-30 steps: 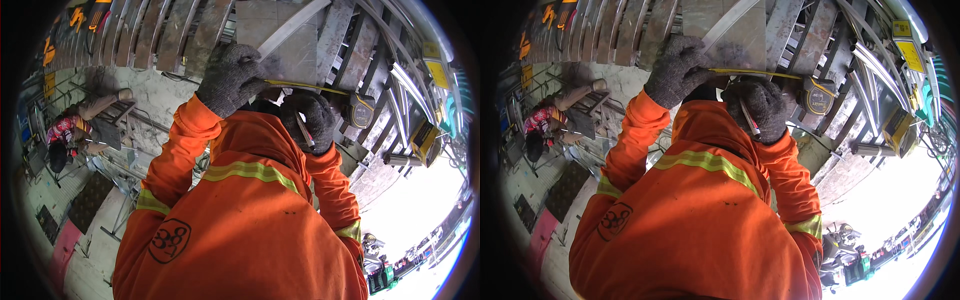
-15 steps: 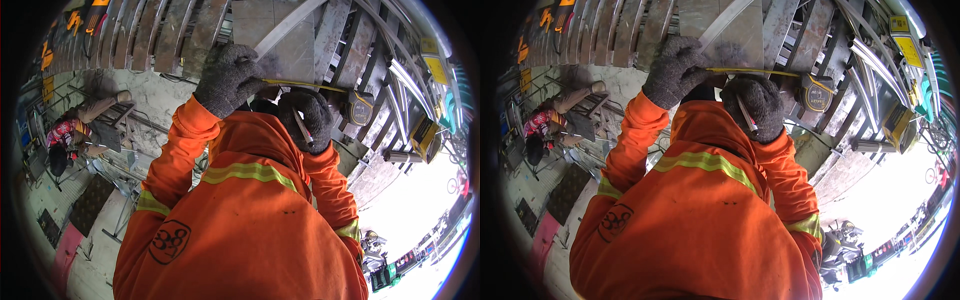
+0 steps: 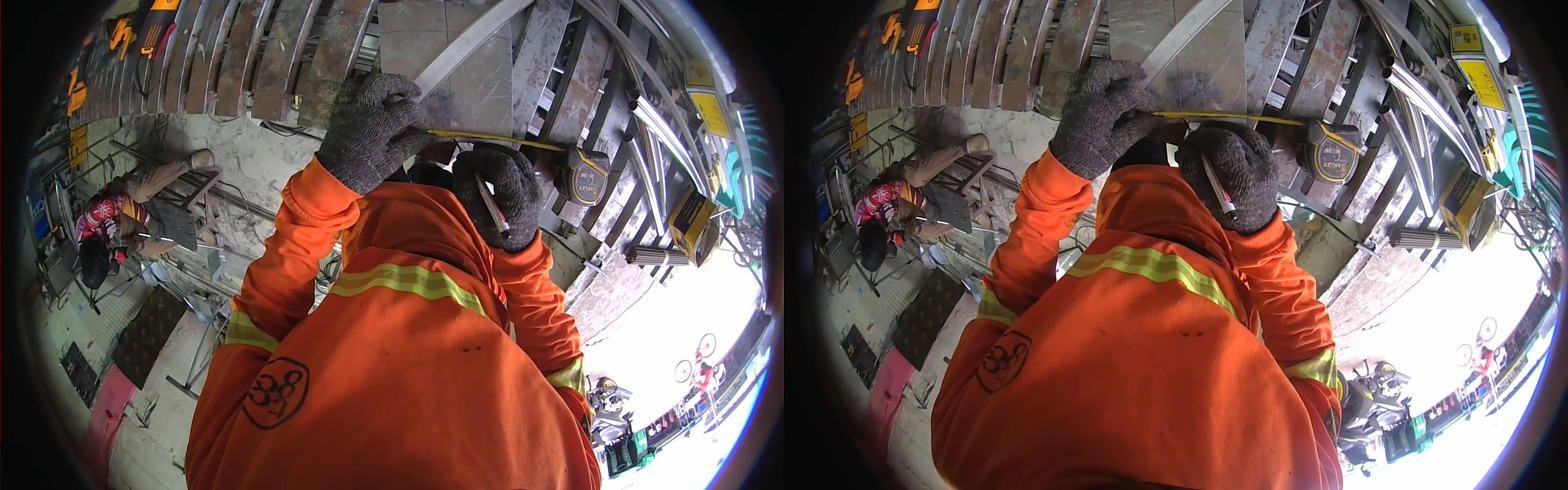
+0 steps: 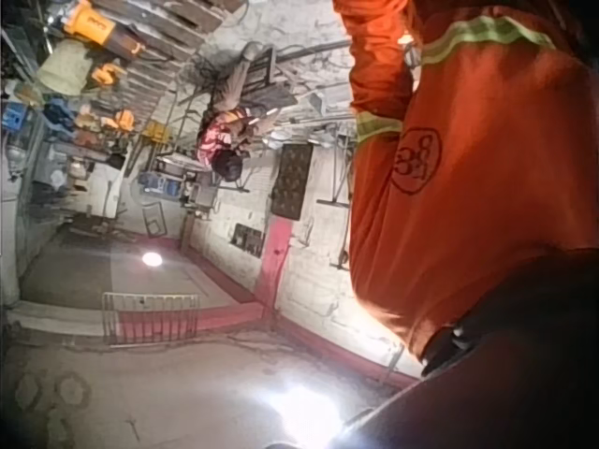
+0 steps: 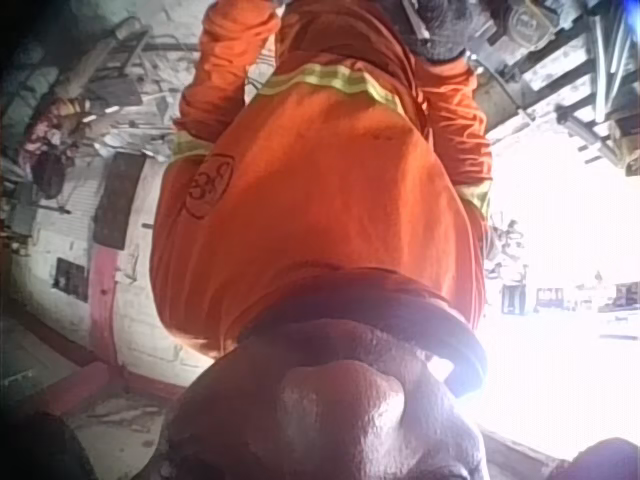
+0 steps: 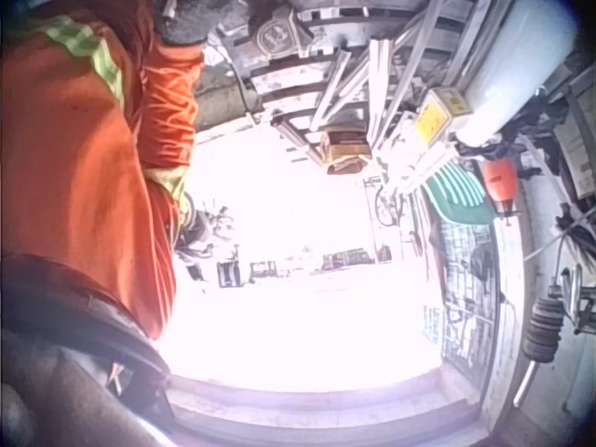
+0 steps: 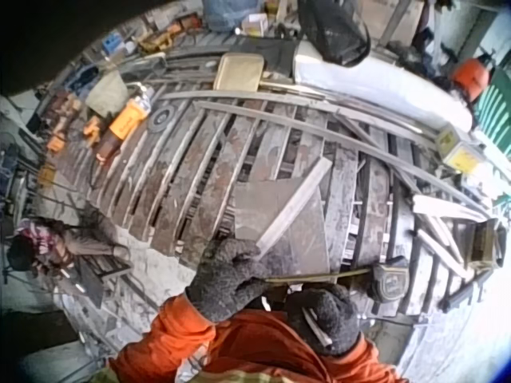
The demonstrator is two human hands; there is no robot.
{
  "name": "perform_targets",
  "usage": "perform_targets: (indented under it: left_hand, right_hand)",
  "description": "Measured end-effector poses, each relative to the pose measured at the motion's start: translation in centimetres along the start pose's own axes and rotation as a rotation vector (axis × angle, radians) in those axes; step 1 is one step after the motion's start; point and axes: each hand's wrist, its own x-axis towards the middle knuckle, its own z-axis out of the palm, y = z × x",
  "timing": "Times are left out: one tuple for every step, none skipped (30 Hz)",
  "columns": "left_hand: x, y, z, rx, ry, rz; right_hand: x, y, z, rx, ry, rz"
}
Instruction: Use a tape measure and marker to measure and mark a metal sheet.
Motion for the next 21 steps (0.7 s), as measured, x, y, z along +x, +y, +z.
perform_targets:
  left_hand:
    - [-0.03, -0.03, 0.05, -0.004, 0.0, 0.0]
    - [-0.04, -0.05, 0.1, -0.007, 0.0, -0.001]
    - [-0.07, -0.07, 0.02, -0.01, -0.025, -0.007]
    - [-0.14, -0.05, -0.16, -0.012, -0.05, -0.014]
    - [-0.17, -0.02, -0.27, -0.015, -0.075, -0.021]
    - [-0.16, 0.01, -0.27, -0.013, -0.077, -0.023]
    - [-0.16, 0.04, -0.28, -0.012, -0.078, -0.025]
    - [-0.16, 0.04, -0.28, -0.011, -0.078, -0.027]
    - [-0.2, 0.0, -0.24, -0.013, -0.075, -0.029]
    - [-0.29, -0.06, -0.15, -0.014, -0.072, -0.031]
    - [-0.33, -0.11, -0.09, -0.016, -0.069, -0.033]
    - [-0.27, -0.13, 0.01, -0.016, -0.041, -0.021]
    - [-0.14, -0.14, 0.16, -0.017, -0.013, -0.007]
    - [-0.07, -0.14, 0.24, -0.018, 0.014, 0.006]
    - [-0.03, -0.12, 0.2, -0.009, 0.012, 0.012]
    - [0.05, -0.07, 0.11, 0.002, 0.01, 0.018]
    - [0.1, -0.04, 0.05, 0.013, 0.008, 0.023]
    - [0.12, -0.06, 0.07, 0.009, 0.012, 0.023]
    - [0.09, -0.08, 0.11, 0.004, 0.016, 0.023]
    - [0.06, -0.09, 0.14, 0.0, 0.021, 0.023]
    - [0.04, -0.08, 0.15, -0.004, 0.019, 0.019]
  right_hand:
    - [-0.01, -0.01, -0.01, -0.002, -0.001, 0.002]
    - [0.0, -0.02, -0.01, -0.003, -0.001, 0.003]
    - [0.02, -0.04, -0.01, -0.003, 0.0, 0.003]
    - [0.04, -0.08, -0.01, -0.002, 0.002, 0.003]
    - [0.05, -0.1, 0.0, -0.001, 0.004, 0.003]
    - [0.01, -0.12, 0.03, -0.01, 0.005, 0.0]
    - [-0.02, -0.14, 0.07, -0.02, 0.004, -0.003]
    - [-0.04, -0.16, 0.09, -0.029, 0.004, -0.007]
    - [-0.01, -0.17, 0.09, -0.027, 0.002, -0.008]
    - [0.01, -0.17, 0.06, -0.024, -0.001, -0.009]
    - [0.03, -0.17, 0.03, -0.022, -0.003, -0.011]
    - [0.08, -0.21, -0.03, -0.021, -0.004, -0.02]
    - [0.15, -0.3, -0.14, -0.022, -0.005, -0.028]
    - [0.22, -0.38, -0.24, -0.022, -0.006, -0.037]
    - [0.28, -0.46, -0.3, -0.02, -0.008, -0.028]
    - [0.35, -0.53, -0.33, -0.017, -0.01, -0.019]
    - [0.38, -0.57, -0.34, -0.014, -0.012, -0.01]
    - [0.38, -0.59, -0.35, -0.013, -0.014, -0.004]
    - [0.35, -0.64, -0.34, -0.013, -0.017, 0.003]
    - [0.33, -0.66, -0.33, -0.013, -0.02, 0.01]
    - [0.35, -0.66, -0.33, -0.008, -0.014, -0.001]
